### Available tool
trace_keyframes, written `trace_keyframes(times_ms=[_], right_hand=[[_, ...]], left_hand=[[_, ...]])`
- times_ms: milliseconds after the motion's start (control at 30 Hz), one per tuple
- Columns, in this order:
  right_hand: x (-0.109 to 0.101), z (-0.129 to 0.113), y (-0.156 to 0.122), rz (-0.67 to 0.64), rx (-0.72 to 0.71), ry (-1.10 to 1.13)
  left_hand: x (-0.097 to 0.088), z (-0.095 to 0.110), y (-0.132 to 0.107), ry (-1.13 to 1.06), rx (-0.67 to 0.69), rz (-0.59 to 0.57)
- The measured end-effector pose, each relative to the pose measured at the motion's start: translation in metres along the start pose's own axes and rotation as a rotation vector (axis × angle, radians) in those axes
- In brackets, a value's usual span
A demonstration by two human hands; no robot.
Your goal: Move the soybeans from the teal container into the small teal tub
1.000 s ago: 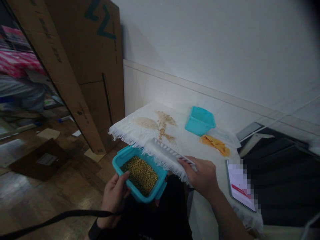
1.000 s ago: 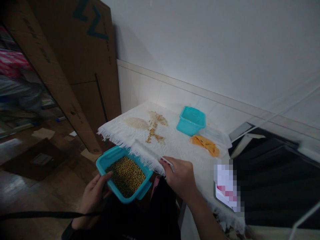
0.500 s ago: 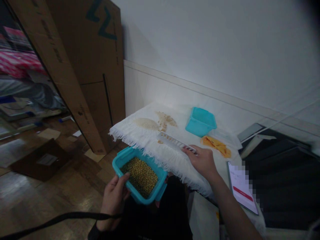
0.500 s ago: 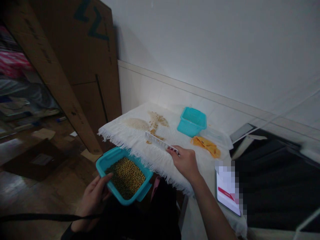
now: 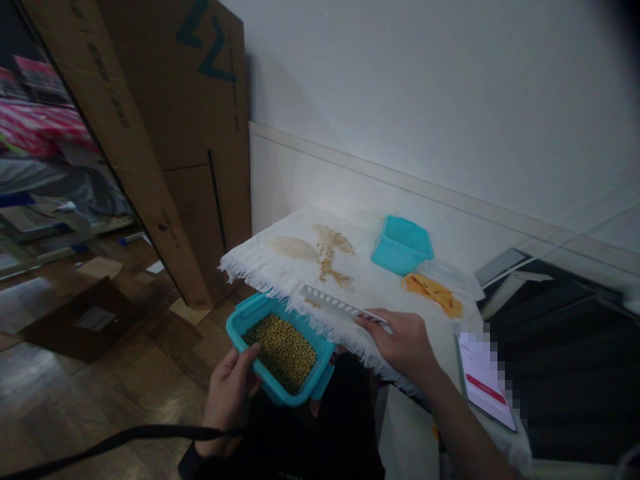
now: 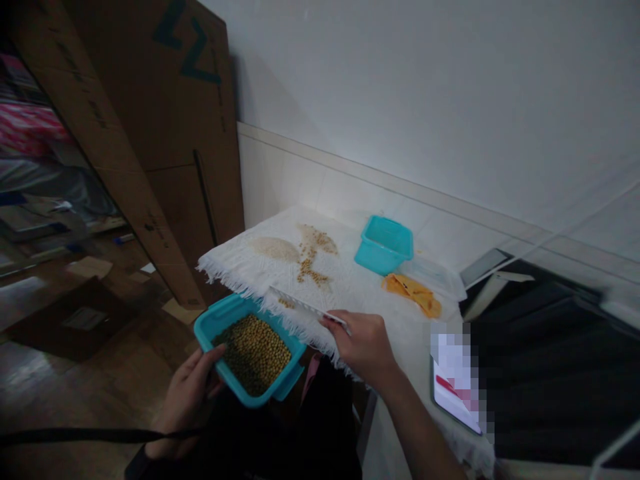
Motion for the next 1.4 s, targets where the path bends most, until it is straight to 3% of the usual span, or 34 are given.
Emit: trace_keyframes(times_ms=[167, 300, 467, 933, 1400], right_hand=[[-0.004, -0.016, -0.007, 0.060, -0.009, -0.037], [-0.011, 0.012, 0.013, 0.166, 0.176, -0.116], [0.003, 0.044, 0.034, 0.118, 0.293, -0.131], [0.010, 0.053, 0.046, 0.068, 0.263, -0.170], [0.010, 0.040, 0.039, -0.020, 0.182, 0.007]], left_hand=[[0.001, -0.003, 0.002, -0.023, -0.004, -0.010], [0.000, -0.006, 0.001, -0.021, -0.001, -0.013], [-0.003, -0.006, -0.002, 0.018, -0.035, 0.016], [-0.001, -0.004, -0.002, -0.022, -0.051, 0.009], [-0.003, -0.002, -0.001, 0.003, -0.043, 0.029]])
Point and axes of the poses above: each hand's wrist, its own y-axis towards the middle knuckle, its own x-axis out of the palm, z = x × y, the point moved 7 cm from there along y, towards the middle knuckle, and after that the axes turned 7 degrees about x, right-handed, at the moved point
